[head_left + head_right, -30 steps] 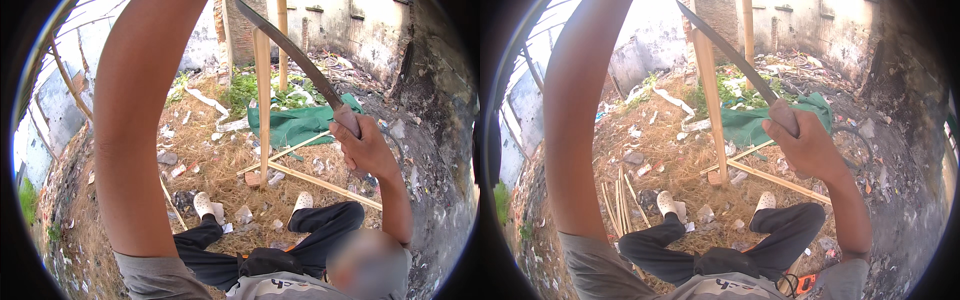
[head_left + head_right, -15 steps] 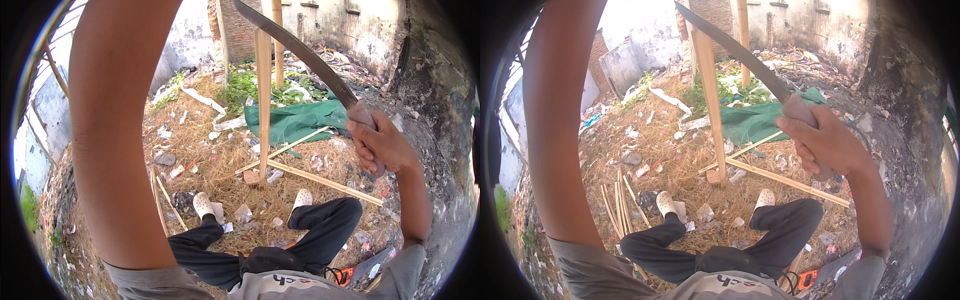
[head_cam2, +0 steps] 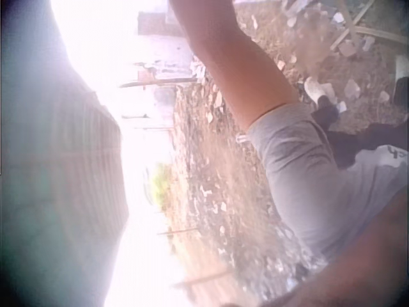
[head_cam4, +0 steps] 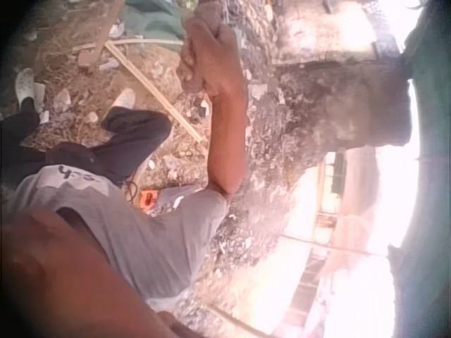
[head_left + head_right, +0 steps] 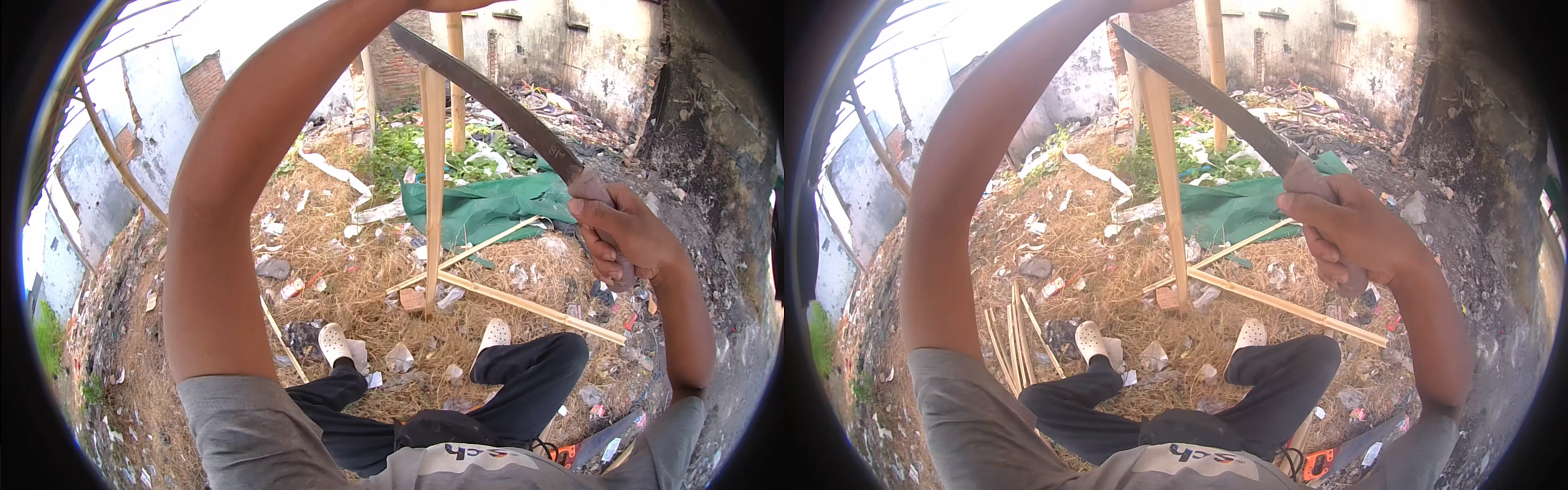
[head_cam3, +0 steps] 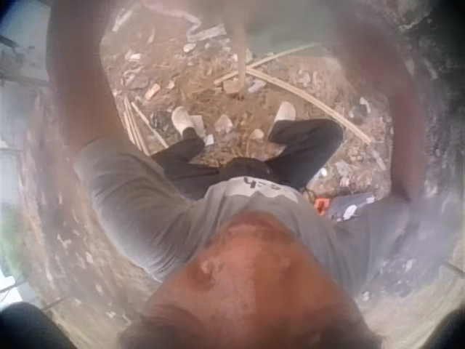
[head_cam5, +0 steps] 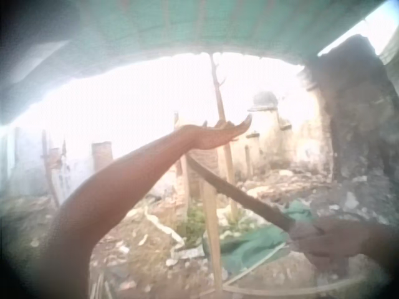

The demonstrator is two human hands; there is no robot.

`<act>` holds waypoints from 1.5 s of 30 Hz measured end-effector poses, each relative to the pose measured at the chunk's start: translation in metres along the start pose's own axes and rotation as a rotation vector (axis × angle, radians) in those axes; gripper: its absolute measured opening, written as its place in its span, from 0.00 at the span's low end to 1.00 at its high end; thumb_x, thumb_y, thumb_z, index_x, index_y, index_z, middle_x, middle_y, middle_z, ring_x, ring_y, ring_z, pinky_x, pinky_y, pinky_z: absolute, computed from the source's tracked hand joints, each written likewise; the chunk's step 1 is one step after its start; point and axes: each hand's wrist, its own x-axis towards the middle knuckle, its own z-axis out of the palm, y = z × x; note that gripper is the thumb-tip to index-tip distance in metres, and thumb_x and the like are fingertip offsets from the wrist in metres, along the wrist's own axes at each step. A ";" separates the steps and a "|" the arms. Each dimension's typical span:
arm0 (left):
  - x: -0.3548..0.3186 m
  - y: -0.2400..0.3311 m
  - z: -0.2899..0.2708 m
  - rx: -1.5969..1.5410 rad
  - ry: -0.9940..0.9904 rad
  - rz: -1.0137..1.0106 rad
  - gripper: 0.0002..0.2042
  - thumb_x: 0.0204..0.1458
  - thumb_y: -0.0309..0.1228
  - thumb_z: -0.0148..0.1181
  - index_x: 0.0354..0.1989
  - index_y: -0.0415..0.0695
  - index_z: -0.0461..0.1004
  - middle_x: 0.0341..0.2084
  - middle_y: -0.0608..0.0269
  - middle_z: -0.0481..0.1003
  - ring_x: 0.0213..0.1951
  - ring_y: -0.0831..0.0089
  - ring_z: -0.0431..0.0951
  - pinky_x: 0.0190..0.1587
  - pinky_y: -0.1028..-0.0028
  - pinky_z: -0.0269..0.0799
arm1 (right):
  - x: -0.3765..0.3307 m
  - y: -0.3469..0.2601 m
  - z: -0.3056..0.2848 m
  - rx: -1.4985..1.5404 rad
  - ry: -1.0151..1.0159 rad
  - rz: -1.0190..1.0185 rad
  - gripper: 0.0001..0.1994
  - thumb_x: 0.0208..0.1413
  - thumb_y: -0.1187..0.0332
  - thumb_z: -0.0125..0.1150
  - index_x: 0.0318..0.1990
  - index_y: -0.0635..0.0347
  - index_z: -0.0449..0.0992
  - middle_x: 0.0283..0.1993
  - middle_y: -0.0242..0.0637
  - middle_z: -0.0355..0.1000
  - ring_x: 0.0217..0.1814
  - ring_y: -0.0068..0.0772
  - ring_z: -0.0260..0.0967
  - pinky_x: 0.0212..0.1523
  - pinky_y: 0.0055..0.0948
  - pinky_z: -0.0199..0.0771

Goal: The person sits on the ground and uses a machete to split long bamboo poles into thinner strips. They repeatedly strike the bamboo against a vertical support to drive the blade through the material, creating multiple thin slats.

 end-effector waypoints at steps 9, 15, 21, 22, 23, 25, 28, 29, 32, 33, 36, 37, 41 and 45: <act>-0.019 -0.012 0.066 0.148 0.062 -0.083 0.50 0.49 0.77 0.27 0.75 0.56 0.39 0.72 0.51 0.47 0.72 0.56 0.48 0.74 0.56 0.43 | -0.008 0.002 0.000 0.038 0.018 0.038 0.14 0.63 0.62 0.58 0.31 0.60 0.63 0.13 0.29 0.57 0.08 0.21 0.55 0.09 0.27 0.57; -0.024 0.020 0.033 -0.283 0.176 0.090 0.50 0.46 0.78 0.26 0.71 0.55 0.54 0.68 0.46 0.55 0.72 0.52 0.47 0.72 0.49 0.42 | -0.005 -0.008 -0.006 0.063 -0.007 0.026 0.17 0.64 0.60 0.57 0.27 0.57 0.61 0.11 0.30 0.56 0.07 0.23 0.55 0.08 0.29 0.59; -0.128 0.085 0.029 -0.345 0.877 0.075 0.40 0.55 0.62 0.47 0.64 0.39 0.61 0.59 0.39 0.65 0.63 0.48 0.64 0.65 0.55 0.57 | 0.022 0.013 0.055 0.265 -0.065 -0.033 0.22 0.64 0.49 0.55 0.30 0.58 0.63 0.17 0.31 0.61 0.12 0.24 0.61 0.15 0.29 0.67; -0.148 0.098 0.059 -0.395 0.904 0.029 0.38 0.56 0.60 0.51 0.63 0.36 0.63 0.57 0.37 0.67 0.61 0.48 0.67 0.63 0.56 0.60 | 0.024 0.019 0.062 0.385 -0.087 -0.041 0.22 0.64 0.47 0.53 0.32 0.59 0.64 0.18 0.32 0.63 0.14 0.25 0.62 0.17 0.29 0.68; -0.172 0.116 0.087 -0.408 0.845 -0.055 0.37 0.57 0.57 0.54 0.62 0.34 0.64 0.56 0.36 0.69 0.60 0.47 0.69 0.62 0.57 0.62 | 0.027 0.019 0.071 0.513 -0.137 -0.068 0.24 0.65 0.45 0.51 0.34 0.60 0.64 0.19 0.32 0.64 0.15 0.25 0.64 0.19 0.29 0.69; -0.227 0.143 0.122 -0.149 0.549 -0.233 0.52 0.51 0.62 0.59 0.70 0.31 0.46 0.64 0.29 0.58 0.67 0.41 0.59 0.67 0.53 0.54 | 0.035 0.008 0.100 0.620 -0.167 -0.167 0.23 0.66 0.46 0.47 0.36 0.61 0.65 0.24 0.35 0.66 0.21 0.27 0.66 0.24 0.30 0.71; -0.270 0.164 0.151 -0.413 0.387 -0.406 0.55 0.50 0.58 0.63 0.69 0.25 0.41 0.65 0.28 0.55 0.68 0.44 0.58 0.67 0.57 0.55 | 0.058 0.003 0.146 0.826 -0.214 -0.207 0.22 0.66 0.45 0.48 0.41 0.60 0.68 0.28 0.34 0.68 0.27 0.29 0.70 0.30 0.31 0.74; -0.275 0.167 0.157 -0.551 0.419 -0.453 0.54 0.50 0.56 0.64 0.69 0.25 0.41 0.65 0.29 0.55 0.68 0.45 0.58 0.67 0.58 0.56 | 0.065 0.000 0.161 0.792 -0.183 -0.204 0.23 0.66 0.45 0.48 0.42 0.60 0.69 0.30 0.34 0.68 0.30 0.28 0.69 0.32 0.30 0.73; -0.283 0.149 0.165 -0.707 0.488 -0.481 0.39 0.61 0.42 0.58 0.69 0.30 0.45 0.59 0.38 0.65 0.52 0.59 0.75 0.49 0.67 0.75 | 0.091 0.002 0.181 0.661 -0.170 -0.212 0.24 0.67 0.45 0.47 0.45 0.60 0.72 0.33 0.33 0.69 0.36 0.24 0.68 0.37 0.30 0.72; -0.282 0.153 0.157 -0.834 0.464 -0.589 0.36 0.62 0.39 0.56 0.69 0.31 0.46 0.58 0.40 0.67 0.46 0.63 0.78 0.43 0.70 0.77 | 0.102 0.011 0.176 0.601 -0.219 -0.232 0.25 0.66 0.44 0.47 0.45 0.60 0.73 0.33 0.32 0.69 0.38 0.24 0.68 0.38 0.30 0.71; -0.289 0.146 0.154 -0.774 0.542 -0.723 0.24 0.66 0.36 0.49 0.64 0.33 0.56 0.38 0.56 0.74 0.22 0.81 0.75 0.21 0.79 0.72 | 0.109 0.026 0.148 0.228 -0.185 -0.347 0.26 0.63 0.43 0.51 0.48 0.58 0.78 0.38 0.29 0.72 0.43 0.21 0.66 0.43 0.29 0.66; -0.301 0.134 0.150 -0.738 0.551 -0.764 0.23 0.66 0.37 0.50 0.62 0.33 0.58 0.34 0.59 0.73 0.21 0.81 0.73 0.20 0.79 0.71 | 0.099 0.034 0.131 0.106 -0.107 -0.361 0.24 0.63 0.46 0.55 0.49 0.59 0.78 0.40 0.29 0.72 0.45 0.21 0.65 0.46 0.29 0.66; -0.317 0.111 0.118 -0.549 0.570 -0.927 0.18 0.66 0.41 0.51 0.49 0.35 0.68 0.19 0.67 0.67 0.15 0.82 0.68 0.17 0.79 0.66 | 0.076 0.151 0.014 -0.408 0.667 -0.644 0.20 0.57 0.55 0.63 0.53 0.57 0.75 0.46 0.37 0.71 0.47 0.30 0.70 0.47 0.33 0.69; -0.325 0.087 0.099 -0.432 0.500 -0.933 0.17 0.64 0.42 0.53 0.45 0.38 0.69 0.19 0.67 0.67 0.15 0.81 0.69 0.18 0.78 0.66 | 0.011 0.505 -0.116 -0.297 0.782 0.323 0.26 0.57 0.51 0.62 0.52 0.66 0.74 0.47 0.48 0.75 0.49 0.43 0.74 0.51 0.38 0.71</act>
